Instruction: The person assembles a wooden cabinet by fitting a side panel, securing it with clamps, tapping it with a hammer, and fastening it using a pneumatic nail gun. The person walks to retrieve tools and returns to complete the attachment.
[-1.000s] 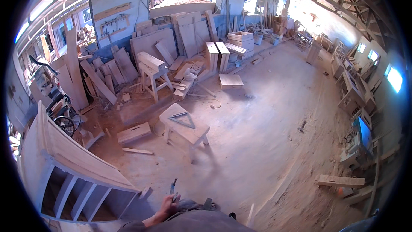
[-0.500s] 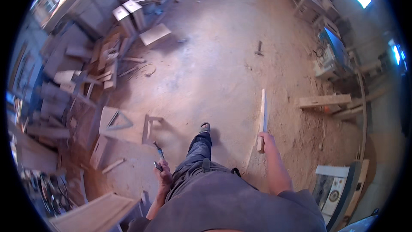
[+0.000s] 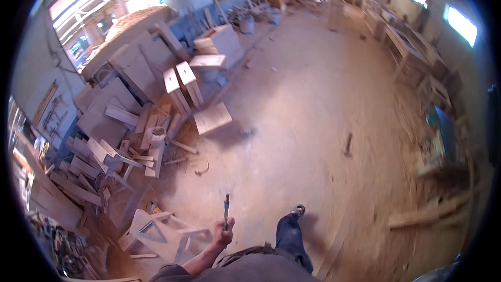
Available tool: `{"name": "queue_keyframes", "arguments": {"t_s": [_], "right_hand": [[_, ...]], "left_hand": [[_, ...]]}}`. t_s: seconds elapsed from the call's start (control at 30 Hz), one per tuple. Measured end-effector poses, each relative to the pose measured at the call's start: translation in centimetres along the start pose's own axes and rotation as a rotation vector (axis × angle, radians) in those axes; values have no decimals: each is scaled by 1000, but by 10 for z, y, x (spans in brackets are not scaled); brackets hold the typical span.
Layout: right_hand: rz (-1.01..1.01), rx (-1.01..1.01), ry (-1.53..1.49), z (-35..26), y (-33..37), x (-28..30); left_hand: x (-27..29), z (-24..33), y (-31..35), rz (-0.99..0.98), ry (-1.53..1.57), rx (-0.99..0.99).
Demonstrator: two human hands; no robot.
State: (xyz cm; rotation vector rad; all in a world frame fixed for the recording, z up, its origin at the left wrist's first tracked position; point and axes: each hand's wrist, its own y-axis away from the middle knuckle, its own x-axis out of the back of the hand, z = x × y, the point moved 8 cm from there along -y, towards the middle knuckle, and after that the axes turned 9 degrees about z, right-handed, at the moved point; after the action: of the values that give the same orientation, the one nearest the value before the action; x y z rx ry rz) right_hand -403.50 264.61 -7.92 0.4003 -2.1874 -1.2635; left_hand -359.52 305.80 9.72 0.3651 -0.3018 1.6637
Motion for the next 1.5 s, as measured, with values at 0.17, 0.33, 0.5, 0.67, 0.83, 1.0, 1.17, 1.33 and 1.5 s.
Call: {"name": "queue_keyframes", "arguments": {"t_s": [0.17, 0.33, 0.5, 0.67, 0.83, 1.0, 1.17, 1.33, 1.5], "right_hand": [[-16, 54, -61, -211, -94, -98], [-25, 164, -142, -416, -163, -123], [-19, 296, -278, -606, -236, -129], [26, 354, -337, -813, -330, -159], [82, 270, -203, -924, -359, -156], [86, 132, -80, -1022, -366, -181], [79, 80, -53, -1141, -413, -204], [53, 62, -34, -1286, -489, -222], [57, 103, -85, -1462, -570, -211]], "left_hand": [[-104, 64, -110, 50, -66, -32], [-210, 136, -204, 59, -47, 102], [-307, 193, -290, 119, -31, -9], [-432, 212, -370, 154, -66, 103], [-591, 260, -472, 81, -110, 130], [-760, 326, -571, -24, 42, 59], [-922, 434, -667, -109, 153, 59], [-1044, 515, -750, 37, 139, -107], [-1172, 602, -848, 22, 276, 29]]}}
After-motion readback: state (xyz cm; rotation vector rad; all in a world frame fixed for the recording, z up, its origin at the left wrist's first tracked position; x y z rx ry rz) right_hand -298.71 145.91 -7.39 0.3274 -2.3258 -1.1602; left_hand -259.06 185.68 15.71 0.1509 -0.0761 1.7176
